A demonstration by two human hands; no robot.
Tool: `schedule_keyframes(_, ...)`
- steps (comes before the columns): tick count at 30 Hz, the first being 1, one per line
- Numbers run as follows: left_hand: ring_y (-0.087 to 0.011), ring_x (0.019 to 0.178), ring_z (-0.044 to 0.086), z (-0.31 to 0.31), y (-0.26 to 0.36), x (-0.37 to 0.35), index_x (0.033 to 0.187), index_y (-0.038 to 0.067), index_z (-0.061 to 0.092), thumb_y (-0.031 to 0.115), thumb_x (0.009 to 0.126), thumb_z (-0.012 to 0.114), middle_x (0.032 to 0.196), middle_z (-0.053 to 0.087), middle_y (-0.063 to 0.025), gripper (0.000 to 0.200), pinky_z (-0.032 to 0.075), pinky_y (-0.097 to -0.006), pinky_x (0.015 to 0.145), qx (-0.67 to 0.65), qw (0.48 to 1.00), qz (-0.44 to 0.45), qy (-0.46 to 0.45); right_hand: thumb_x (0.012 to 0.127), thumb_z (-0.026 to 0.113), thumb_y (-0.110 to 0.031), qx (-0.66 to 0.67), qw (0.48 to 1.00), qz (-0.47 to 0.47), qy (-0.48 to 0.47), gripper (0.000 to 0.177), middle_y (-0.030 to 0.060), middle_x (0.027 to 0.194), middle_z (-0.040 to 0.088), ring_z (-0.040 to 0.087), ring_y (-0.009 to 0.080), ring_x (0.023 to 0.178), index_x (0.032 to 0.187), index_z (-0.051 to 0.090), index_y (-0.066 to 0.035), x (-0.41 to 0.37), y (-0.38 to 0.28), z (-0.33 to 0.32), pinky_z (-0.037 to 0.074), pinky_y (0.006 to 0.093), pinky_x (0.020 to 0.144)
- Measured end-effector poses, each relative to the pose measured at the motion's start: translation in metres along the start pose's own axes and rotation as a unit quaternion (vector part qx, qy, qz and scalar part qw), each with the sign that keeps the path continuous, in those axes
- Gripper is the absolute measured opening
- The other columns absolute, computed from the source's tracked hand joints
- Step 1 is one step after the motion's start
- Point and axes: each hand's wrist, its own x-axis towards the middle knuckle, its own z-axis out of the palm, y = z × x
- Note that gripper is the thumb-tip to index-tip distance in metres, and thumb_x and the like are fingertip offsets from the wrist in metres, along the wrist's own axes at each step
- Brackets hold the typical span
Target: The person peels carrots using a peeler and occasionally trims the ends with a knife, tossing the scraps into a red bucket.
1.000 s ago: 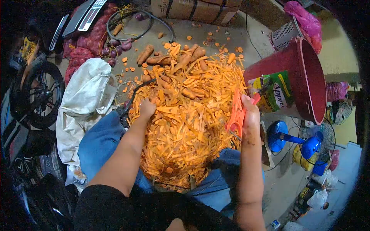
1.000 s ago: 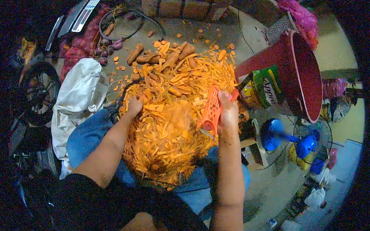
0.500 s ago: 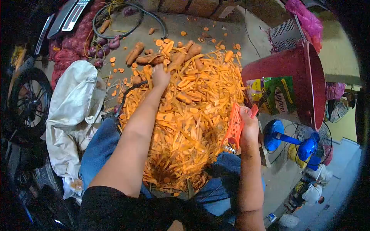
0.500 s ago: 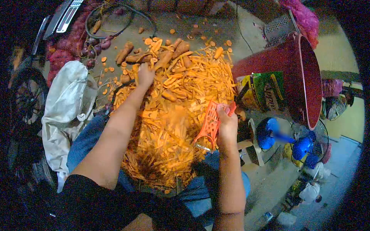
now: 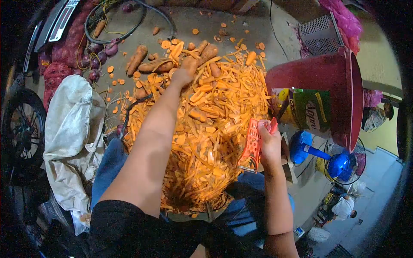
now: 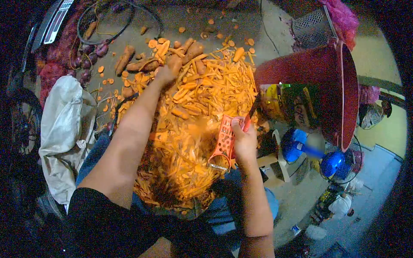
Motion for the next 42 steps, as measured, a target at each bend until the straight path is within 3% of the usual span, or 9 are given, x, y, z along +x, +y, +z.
schedule_keyframes(6, -0.0262, 0.091, 0.048, -0.049, 0.034, -0.022, 0.099, -0.005, 0.046, 0.035, 0.064, 0.055, 0.103, 0.046, -0.0190, 0.054, 0.037, -0.0326, 0.078, -0.129, 0.968, 0.025, -0.212, 0.078, 0.048, -0.021, -0.002, 1.000, -0.003, 0.018, 0.019, -0.0023, 0.065, 0.045, 0.040, 0.0059, 0.059, 0.081, 0.049, -0.002, -0.002, -0.016, -0.003, 0.033, 0.0205, 0.055)
schedule_keyframes(12, -0.0220, 0.103, 0.038, -0.006, 0.045, -0.048, 0.113, 0.001, 0.031, 0.030, 0.061, 0.065, 0.109, 0.041, -0.0170, 0.068, 0.037, -0.0365, 0.080, -0.059, 0.993, 0.054, -0.085, 0.078, 0.048, -0.019, -0.021, 0.999, -0.029, 0.002, 0.018, -0.0038, 0.062, 0.042, 0.036, 0.0042, 0.055, 0.080, 0.048, -0.001, -0.023, -0.015, 0.003, 0.031, 0.0190, 0.051)
schedule_keyframes(16, -0.0285, 0.108, 0.029, 0.012, 0.048, -0.052, 0.112, 0.009, 0.026, 0.032, 0.063, 0.062, 0.113, 0.029, -0.0109, 0.065, 0.030, -0.0412, 0.085, 0.134, 0.990, -0.016, -0.032, 0.078, 0.048, -0.018, -0.021, 0.999, -0.020, 0.012, 0.018, -0.0033, 0.063, 0.043, 0.038, 0.0038, 0.056, 0.081, 0.049, 0.000, -0.026, 0.011, -0.016, 0.032, 0.0184, 0.051)
schedule_keyframes(19, -0.0268, 0.106, 0.031, 0.013, 0.056, -0.051, 0.116, 0.009, 0.026, 0.034, 0.063, 0.060, 0.113, 0.032, -0.0108, 0.068, 0.020, -0.0425, 0.091, 0.303, 0.936, 0.127, 0.126, 0.078, 0.048, -0.019, 0.010, 0.999, -0.016, 0.030, 0.019, -0.0027, 0.064, 0.044, 0.039, 0.0042, 0.057, 0.082, 0.049, 0.000, -0.025, 0.014, -0.021, 0.033, 0.0188, 0.051)
schedule_keyframes(28, -0.0210, 0.106, 0.034, 0.009, 0.070, -0.032, 0.113, 0.008, 0.034, 0.018, 0.077, 0.044, 0.113, 0.037, -0.0095, 0.039, 0.021, -0.0381, 0.091, 0.372, 0.926, 0.055, 0.020, 0.077, 0.049, -0.023, -0.094, 0.993, -0.048, 0.051, 0.023, -0.0011, 0.061, 0.045, 0.040, 0.0072, 0.057, 0.079, 0.049, -0.001, -0.028, 0.015, -0.037, 0.035, 0.0219, 0.053)
schedule_keyframes(31, -0.0249, 0.094, 0.047, 0.009, 0.069, -0.026, 0.119, 0.006, 0.018, 0.027, 0.073, 0.050, 0.106, 0.045, -0.0159, 0.060, 0.025, -0.0382, 0.089, 0.266, 0.958, -0.003, -0.111, 0.078, 0.048, -0.023, -0.133, 0.987, -0.069, 0.051, 0.022, -0.0008, 0.062, 0.045, 0.040, 0.0072, 0.057, 0.079, 0.048, -0.001, -0.026, 0.018, -0.041, 0.035, 0.0218, 0.054)
schedule_keyframes(35, -0.0246, 0.099, 0.043, 0.004, 0.069, -0.046, 0.122, 0.003, 0.009, 0.034, 0.069, 0.055, 0.107, 0.044, -0.0165, 0.076, 0.028, -0.0351, 0.087, 0.018, 0.993, -0.092, -0.072, 0.078, 0.047, -0.020, -0.019, 0.999, -0.016, 0.042, 0.019, -0.0008, 0.065, 0.047, 0.042, 0.0065, 0.059, 0.081, 0.048, -0.002, -0.027, 0.004, -0.037, 0.036, 0.0206, 0.055)
schedule_keyframes(38, -0.0205, 0.105, 0.037, -0.027, 0.081, -0.075, 0.119, -0.005, 0.018, 0.039, 0.068, 0.056, 0.109, 0.042, -0.0170, 0.077, 0.031, -0.0284, 0.085, -0.318, 0.916, -0.014, -0.244, 0.079, 0.047, -0.020, 0.056, 0.997, -0.036, 0.032, 0.018, -0.0008, 0.068, 0.048, 0.043, 0.0064, 0.061, 0.084, 0.048, -0.002, -0.029, -0.009, -0.033, 0.036, 0.0200, 0.056)
schedule_keyframes(42, -0.0222, 0.102, 0.041, -0.045, 0.098, -0.122, 0.115, -0.003, 0.029, 0.039, 0.074, 0.047, 0.107, 0.043, -0.0172, 0.061, 0.033, -0.0297, 0.086, -0.431, 0.862, 0.095, -0.250, 0.080, 0.044, -0.022, 0.184, 0.981, -0.054, 0.031, 0.025, 0.0024, 0.078, 0.049, 0.045, 0.0082, 0.068, 0.093, 0.046, 0.000, -0.027, -0.015, -0.032, 0.038, 0.0215, 0.061)
